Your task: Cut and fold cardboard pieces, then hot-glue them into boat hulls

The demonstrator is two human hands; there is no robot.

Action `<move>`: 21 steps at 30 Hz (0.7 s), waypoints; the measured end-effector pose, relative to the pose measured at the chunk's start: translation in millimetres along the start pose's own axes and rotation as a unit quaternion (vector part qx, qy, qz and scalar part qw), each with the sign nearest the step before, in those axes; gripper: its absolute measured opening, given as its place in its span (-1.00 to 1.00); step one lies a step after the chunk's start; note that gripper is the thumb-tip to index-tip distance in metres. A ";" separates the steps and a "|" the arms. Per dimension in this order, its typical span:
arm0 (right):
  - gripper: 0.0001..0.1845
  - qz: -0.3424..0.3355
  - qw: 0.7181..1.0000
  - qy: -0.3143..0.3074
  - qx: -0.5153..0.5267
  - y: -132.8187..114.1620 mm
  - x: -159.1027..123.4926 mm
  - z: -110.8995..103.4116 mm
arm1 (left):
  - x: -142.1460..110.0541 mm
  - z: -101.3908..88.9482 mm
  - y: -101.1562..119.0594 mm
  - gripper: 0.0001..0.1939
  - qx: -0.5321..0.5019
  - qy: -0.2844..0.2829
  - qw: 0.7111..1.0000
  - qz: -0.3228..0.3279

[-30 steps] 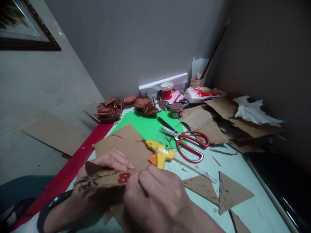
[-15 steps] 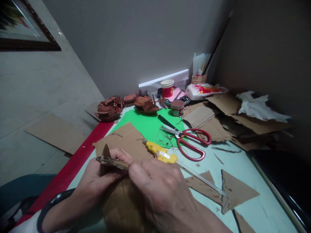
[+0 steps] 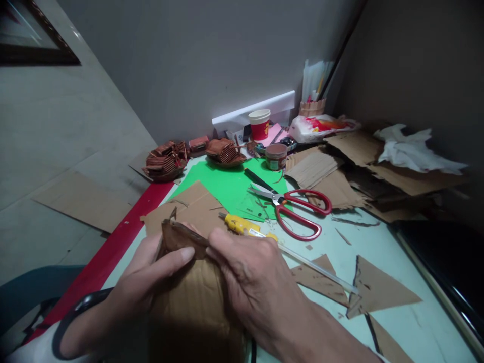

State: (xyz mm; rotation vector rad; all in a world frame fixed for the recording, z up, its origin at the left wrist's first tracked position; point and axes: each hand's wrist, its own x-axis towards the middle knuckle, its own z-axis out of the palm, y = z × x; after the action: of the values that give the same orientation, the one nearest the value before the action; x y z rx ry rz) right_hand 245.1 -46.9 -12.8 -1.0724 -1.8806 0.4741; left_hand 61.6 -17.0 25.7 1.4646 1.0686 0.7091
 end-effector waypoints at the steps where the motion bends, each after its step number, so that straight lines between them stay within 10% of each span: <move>1: -0.75 -0.002 1.000 -0.002 0.001 -0.1 -0.2 -0.6 | 0.1 -0.4 -0.9 -0.76 0.006 0.001 1.000 -0.001; 21: -0.72 0.077 0.995 -0.055 0.041 -0.9 7.0 -2.2 | 2.0 -1.2 -9.3 -0.66 0.023 0.005 1.000 0.006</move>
State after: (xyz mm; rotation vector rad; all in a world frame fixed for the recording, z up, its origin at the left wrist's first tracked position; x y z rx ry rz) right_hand 245.0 -41.8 -7.4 -1.1618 -1.8647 0.7052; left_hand 59.2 -15.0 16.6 1.5090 1.0908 0.7043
